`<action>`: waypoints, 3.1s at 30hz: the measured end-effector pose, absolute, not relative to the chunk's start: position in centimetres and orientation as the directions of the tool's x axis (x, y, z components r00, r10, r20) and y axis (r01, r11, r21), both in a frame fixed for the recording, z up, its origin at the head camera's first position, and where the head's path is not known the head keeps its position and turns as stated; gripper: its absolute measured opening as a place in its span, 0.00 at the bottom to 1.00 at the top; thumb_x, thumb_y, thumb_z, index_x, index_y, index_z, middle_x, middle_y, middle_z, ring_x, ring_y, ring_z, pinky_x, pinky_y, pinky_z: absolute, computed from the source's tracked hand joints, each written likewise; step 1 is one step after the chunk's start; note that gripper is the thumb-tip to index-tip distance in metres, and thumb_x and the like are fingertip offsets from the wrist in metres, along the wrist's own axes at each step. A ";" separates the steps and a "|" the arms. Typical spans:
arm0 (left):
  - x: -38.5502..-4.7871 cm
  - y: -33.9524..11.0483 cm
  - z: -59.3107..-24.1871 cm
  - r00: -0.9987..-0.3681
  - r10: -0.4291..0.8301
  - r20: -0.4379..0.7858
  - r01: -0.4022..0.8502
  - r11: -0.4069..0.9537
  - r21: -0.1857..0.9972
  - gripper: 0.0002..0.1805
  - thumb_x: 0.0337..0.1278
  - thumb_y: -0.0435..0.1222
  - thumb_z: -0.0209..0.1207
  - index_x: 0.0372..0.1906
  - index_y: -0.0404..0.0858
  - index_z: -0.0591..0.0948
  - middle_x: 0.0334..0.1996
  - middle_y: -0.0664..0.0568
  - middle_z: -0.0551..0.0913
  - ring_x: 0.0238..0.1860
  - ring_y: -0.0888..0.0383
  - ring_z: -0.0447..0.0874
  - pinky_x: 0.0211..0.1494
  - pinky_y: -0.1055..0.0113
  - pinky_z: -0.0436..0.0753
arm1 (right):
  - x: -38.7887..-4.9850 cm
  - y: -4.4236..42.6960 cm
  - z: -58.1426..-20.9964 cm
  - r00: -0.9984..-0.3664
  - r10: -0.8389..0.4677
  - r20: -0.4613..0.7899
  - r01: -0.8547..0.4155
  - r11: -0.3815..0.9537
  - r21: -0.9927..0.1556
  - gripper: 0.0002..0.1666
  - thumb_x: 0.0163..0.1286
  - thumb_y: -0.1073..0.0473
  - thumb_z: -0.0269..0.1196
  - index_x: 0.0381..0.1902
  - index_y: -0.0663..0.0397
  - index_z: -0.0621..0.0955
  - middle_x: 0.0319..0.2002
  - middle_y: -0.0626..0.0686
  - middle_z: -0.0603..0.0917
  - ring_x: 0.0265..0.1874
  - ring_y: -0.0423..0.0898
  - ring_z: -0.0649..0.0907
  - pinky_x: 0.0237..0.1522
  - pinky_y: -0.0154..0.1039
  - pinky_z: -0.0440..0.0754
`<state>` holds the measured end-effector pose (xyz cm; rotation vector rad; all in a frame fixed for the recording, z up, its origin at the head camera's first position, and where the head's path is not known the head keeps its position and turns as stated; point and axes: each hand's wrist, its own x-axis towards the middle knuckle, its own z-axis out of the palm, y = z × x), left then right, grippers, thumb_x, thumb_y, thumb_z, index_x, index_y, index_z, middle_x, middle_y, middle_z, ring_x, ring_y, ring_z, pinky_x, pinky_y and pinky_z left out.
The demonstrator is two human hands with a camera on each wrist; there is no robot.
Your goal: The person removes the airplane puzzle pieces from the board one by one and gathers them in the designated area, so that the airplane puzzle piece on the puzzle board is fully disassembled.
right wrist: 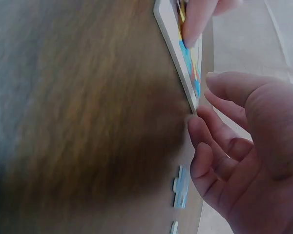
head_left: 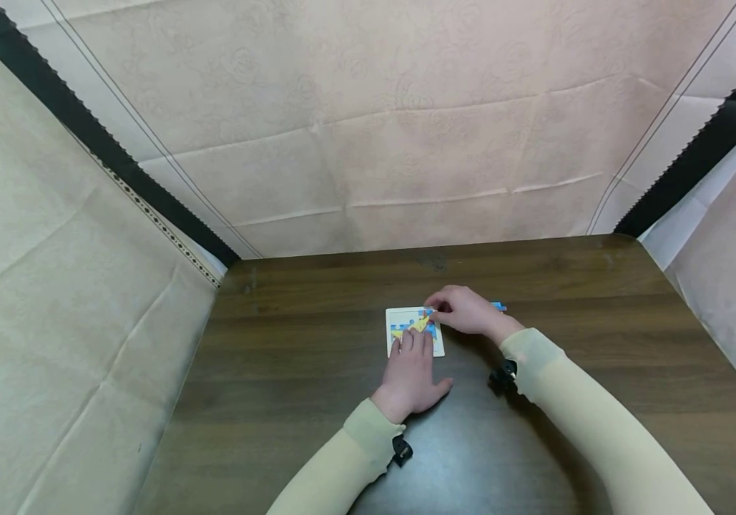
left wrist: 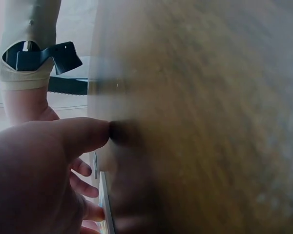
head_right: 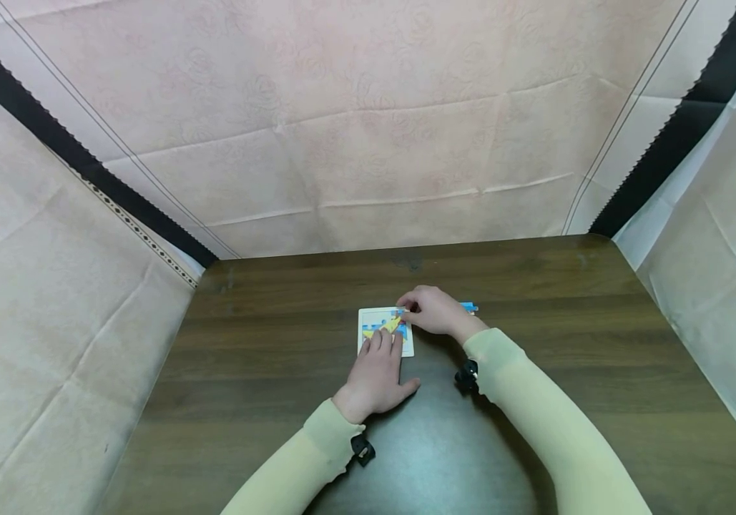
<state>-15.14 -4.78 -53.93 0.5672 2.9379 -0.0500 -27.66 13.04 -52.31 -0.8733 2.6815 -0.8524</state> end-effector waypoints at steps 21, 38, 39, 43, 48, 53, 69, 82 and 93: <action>-15.0 -4.5 -54.2 -0.916 0.339 -0.212 0.341 0.940 0.031 0.56 0.72 0.72 0.47 0.87 0.37 0.54 0.84 0.37 0.56 0.84 0.40 0.50 0.83 0.43 0.56 | -27.6 11.6 -52.1 -0.818 -0.574 -0.036 -0.459 0.689 -0.562 0.12 0.76 0.57 0.71 0.53 0.55 0.88 0.44 0.51 0.85 0.38 0.46 0.81 0.48 0.48 0.83; -14.9 -4.5 -52.7 -0.918 0.352 -0.184 0.356 0.934 0.014 0.54 0.71 0.71 0.51 0.84 0.36 0.60 0.79 0.38 0.64 0.78 0.41 0.60 0.79 0.45 0.66 | -28.1 11.4 -51.9 -0.822 -0.559 -0.109 -0.400 0.702 -0.589 0.14 0.76 0.59 0.70 0.56 0.56 0.87 0.44 0.51 0.86 0.42 0.48 0.82 0.53 0.50 0.83; -14.9 -4.5 -52.7 -0.918 0.354 -0.179 0.357 0.934 0.013 0.54 0.70 0.71 0.52 0.84 0.36 0.61 0.79 0.38 0.65 0.78 0.41 0.61 0.78 0.45 0.66 | -28.1 11.4 -52.0 -0.821 -0.561 -0.108 -0.404 0.703 -0.585 0.14 0.76 0.59 0.70 0.56 0.56 0.87 0.45 0.51 0.86 0.42 0.48 0.82 0.54 0.51 0.83; -15.0 -4.6 -52.9 -0.918 0.362 -0.160 0.365 0.931 0.013 0.54 0.69 0.71 0.53 0.82 0.35 0.62 0.77 0.38 0.67 0.76 0.42 0.63 0.77 0.45 0.68 | -28.1 11.3 -51.8 -0.817 -0.567 -0.104 -0.420 0.708 -0.568 0.13 0.76 0.59 0.70 0.55 0.56 0.87 0.44 0.51 0.85 0.42 0.48 0.82 0.53 0.50 0.83; -15.0 -4.6 -52.9 -0.919 0.364 -0.149 0.366 0.930 0.014 0.53 0.69 0.71 0.53 0.82 0.36 0.63 0.76 0.40 0.68 0.75 0.42 0.64 0.77 0.45 0.68 | -27.9 11.1 -51.2 -0.813 -0.572 -0.106 -0.425 0.709 -0.563 0.13 0.75 0.60 0.72 0.54 0.56 0.87 0.44 0.52 0.85 0.41 0.49 0.81 0.52 0.50 0.84; -14.7 -4.6 -52.8 -0.921 0.363 -0.141 0.365 0.931 0.012 0.53 0.68 0.71 0.54 0.81 0.36 0.64 0.77 0.41 0.67 0.76 0.43 0.63 0.78 0.45 0.68 | -27.9 11.0 -51.0 -0.817 -0.565 -0.115 -0.417 0.717 -0.559 0.12 0.74 0.59 0.73 0.52 0.55 0.87 0.43 0.51 0.85 0.41 0.48 0.82 0.52 0.48 0.85; -14.7 -4.7 -53.3 -0.921 0.371 -0.120 0.371 0.928 0.019 0.53 0.69 0.70 0.54 0.81 0.35 0.63 0.77 0.39 0.67 0.78 0.41 0.62 0.79 0.43 0.65 | -28.1 11.5 -51.6 -0.834 -0.543 -0.101 -0.385 0.703 -0.598 0.11 0.75 0.57 0.72 0.52 0.51 0.89 0.38 0.46 0.86 0.39 0.47 0.82 0.51 0.49 0.84; -14.6 -4.6 -53.1 -0.924 0.361 -0.127 0.365 0.931 -0.008 0.53 0.69 0.71 0.53 0.82 0.36 0.62 0.77 0.39 0.66 0.78 0.41 0.61 0.79 0.45 0.65 | -27.9 11.1 -51.5 -0.890 -0.425 -0.164 -0.237 0.741 -0.629 0.09 0.75 0.54 0.71 0.44 0.54 0.89 0.32 0.49 0.85 0.32 0.47 0.79 0.40 0.44 0.79; -14.6 -4.5 -53.0 -0.921 0.354 -0.159 0.361 0.932 -0.015 0.53 0.70 0.71 0.52 0.84 0.36 0.61 0.80 0.39 0.64 0.80 0.42 0.59 0.80 0.45 0.64 | -28.0 11.2 -51.3 -0.887 -0.424 -0.182 -0.233 0.751 -0.618 0.10 0.74 0.54 0.73 0.42 0.55 0.89 0.31 0.49 0.84 0.30 0.47 0.79 0.39 0.43 0.79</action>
